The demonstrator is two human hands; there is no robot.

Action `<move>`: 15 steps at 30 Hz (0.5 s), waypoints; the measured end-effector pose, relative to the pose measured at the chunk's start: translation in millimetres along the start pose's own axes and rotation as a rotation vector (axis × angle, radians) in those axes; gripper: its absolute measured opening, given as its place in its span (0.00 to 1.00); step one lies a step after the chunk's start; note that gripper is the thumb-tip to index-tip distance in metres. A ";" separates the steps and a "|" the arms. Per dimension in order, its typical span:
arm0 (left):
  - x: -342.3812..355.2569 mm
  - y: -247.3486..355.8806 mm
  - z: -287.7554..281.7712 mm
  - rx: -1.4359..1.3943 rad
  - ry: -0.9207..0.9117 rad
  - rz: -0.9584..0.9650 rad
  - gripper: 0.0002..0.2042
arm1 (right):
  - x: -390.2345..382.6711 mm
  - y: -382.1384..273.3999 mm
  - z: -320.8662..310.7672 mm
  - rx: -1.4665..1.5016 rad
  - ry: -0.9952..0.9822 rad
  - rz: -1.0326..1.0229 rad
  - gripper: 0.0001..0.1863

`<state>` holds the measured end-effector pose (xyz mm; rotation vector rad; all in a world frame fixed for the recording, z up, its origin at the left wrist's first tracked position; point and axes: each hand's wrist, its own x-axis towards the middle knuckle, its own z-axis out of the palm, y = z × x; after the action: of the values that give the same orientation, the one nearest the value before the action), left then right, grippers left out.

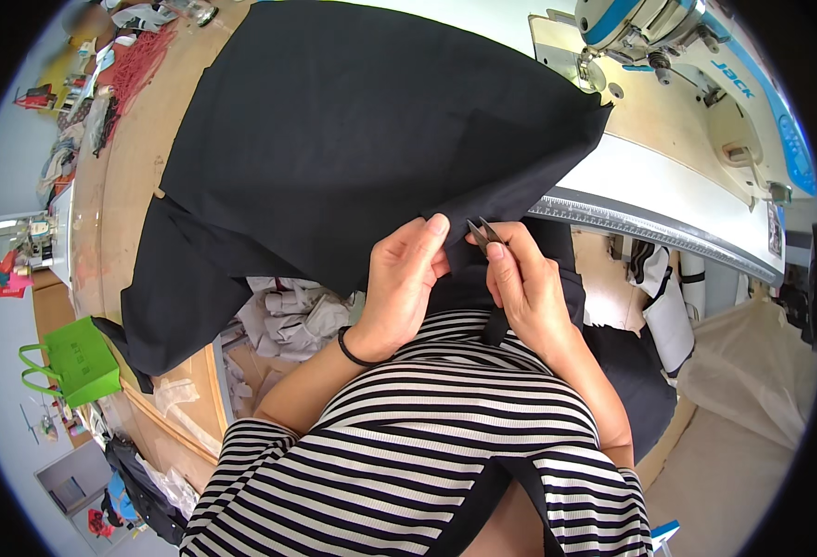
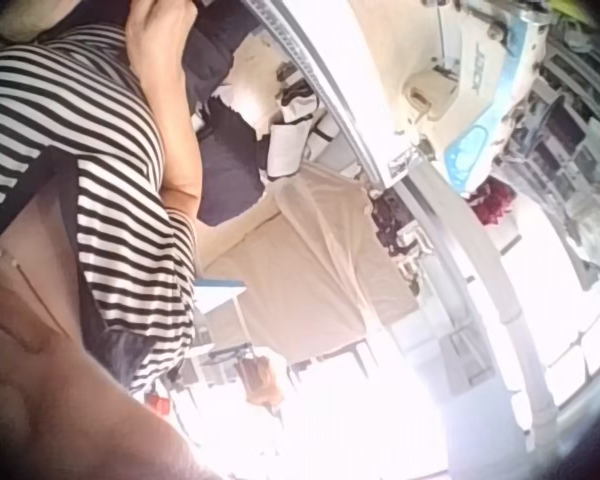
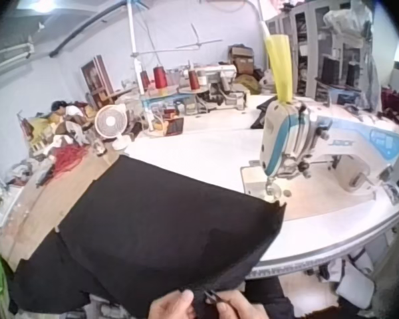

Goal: The person uses small scissors to trim the edges of a black fabric piece on a sewing table. They repeatedly fold and reposition the fabric to access different edges, cutting small sections at a time. The fabric is handled one piece at a time, and the trimmed edges are left on the table.

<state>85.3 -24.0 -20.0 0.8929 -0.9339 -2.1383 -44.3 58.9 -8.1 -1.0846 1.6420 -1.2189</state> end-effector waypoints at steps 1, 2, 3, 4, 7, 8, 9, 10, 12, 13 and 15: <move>0.5 0.9 0.3 0.010 0.011 -0.016 0.14 | 0.1 1.3 0.9 -0.005 0.012 -0.040 0.09; 1.3 2.7 1.2 0.021 0.022 -0.032 0.15 | 0.4 3.4 2.3 -0.010 0.023 -0.079 0.09; 2.1 4.2 3.2 0.031 0.030 -0.049 0.16 | 0.6 6.6 3.3 -0.016 0.038 -0.118 0.09; 2.6 5.6 7.7 0.010 0.054 -0.061 0.16 | 0.9 18.6 6.8 0.266 0.088 -0.153 0.10; 0.9 6.5 15.9 -0.032 0.105 -0.075 0.16 | 8.8 31.2 -1.5 0.737 0.261 -0.269 0.11; 0.3 3.9 13.3 -0.035 0.100 -0.069 0.16 | 6.1 26.7 -3.9 0.633 0.275 -0.194 0.11; -0.1 0.8 11.5 -0.041 0.094 -0.067 0.16 | 2.4 22.1 -6.4 0.525 0.290 -0.116 0.12; -0.1 0.6 9.1 -0.033 0.059 -0.053 0.14 | 2.6 20.8 -3.6 0.409 0.290 -0.056 0.18; -0.1 2.7 3.2 -0.013 -0.010 -0.024 0.11 | 4.4 16.4 -5.8 0.275 0.205 -0.015 0.24; 0.0 1.6 2.5 0.008 -0.011 -0.031 0.12 | 5.4 13.6 -3.9 0.191 0.196 0.009 0.23; 0.2 0.5 1.8 0.052 -0.013 -0.043 0.16 | 10.3 15.8 -0.7 0.139 0.228 -0.019 0.17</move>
<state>83.9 -23.8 -18.8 0.9335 -0.9893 -2.1667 -50.8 51.9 -24.4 -0.9030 1.6892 -1.4910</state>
